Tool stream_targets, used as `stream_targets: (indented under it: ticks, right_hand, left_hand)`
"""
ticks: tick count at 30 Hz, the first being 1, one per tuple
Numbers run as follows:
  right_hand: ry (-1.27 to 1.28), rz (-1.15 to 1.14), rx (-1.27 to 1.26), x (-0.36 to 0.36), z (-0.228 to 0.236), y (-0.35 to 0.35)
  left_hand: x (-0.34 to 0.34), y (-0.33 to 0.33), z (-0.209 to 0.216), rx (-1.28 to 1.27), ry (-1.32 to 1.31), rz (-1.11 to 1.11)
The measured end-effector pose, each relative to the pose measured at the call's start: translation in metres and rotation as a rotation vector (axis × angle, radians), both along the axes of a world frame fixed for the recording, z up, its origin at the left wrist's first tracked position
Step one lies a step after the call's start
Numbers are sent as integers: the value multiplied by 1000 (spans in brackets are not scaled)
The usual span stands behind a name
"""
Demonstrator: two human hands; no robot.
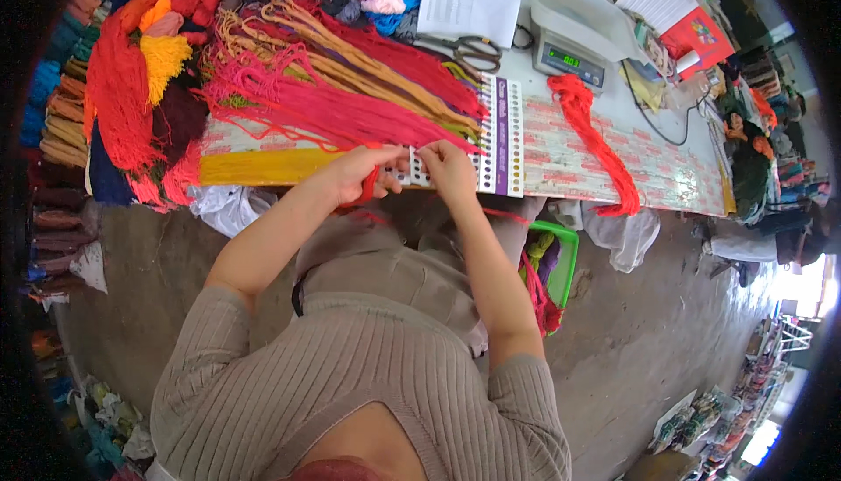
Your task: Sorting colored yarn strands and attaching them to a sample card.
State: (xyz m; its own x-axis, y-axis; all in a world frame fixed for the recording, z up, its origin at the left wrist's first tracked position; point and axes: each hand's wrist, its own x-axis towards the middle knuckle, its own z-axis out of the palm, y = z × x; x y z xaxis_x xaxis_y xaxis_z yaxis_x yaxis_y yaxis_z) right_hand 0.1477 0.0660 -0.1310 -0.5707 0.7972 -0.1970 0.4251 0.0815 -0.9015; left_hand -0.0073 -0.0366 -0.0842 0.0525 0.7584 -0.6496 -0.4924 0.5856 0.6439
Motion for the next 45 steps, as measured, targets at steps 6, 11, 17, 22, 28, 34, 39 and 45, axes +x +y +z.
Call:
stream_targets:
  ticks: [6, 11, 17, 22, 28, 34, 39, 45]
  right_hand:
    - [15, -3, -42, -3, -8, 0]
    - [71, 46, -163, -6, -3, 8]
    - [-102, 99, 76, -1, 4, 5]
    - [45, 94, -50, 2, 2, 5]
    - [205, 132, -247, 6, 1, 2]
    - [-205, 130, 84, -1, 13, -5]
    - [-222, 100, 118, 0, 16, -8]
    - [3, -7, 232, 9, 11, -23]
  left_hand:
    - [5, 15, -26, 93, 252, 50]
    - [3, 26, -42, 151, 480, -41]
    - [-73, 2, 19, 168, -105, 190]
    - [-86, -14, 38, 414, -364, 183]
    - [-2, 5, -19, 225, 521, -391]
    - [-151, -36, 1, 338, -408, 156]
    - [-224, -77, 11, 300, 118, 931]
    - [-107, -64, 9, 202, 827, 574]
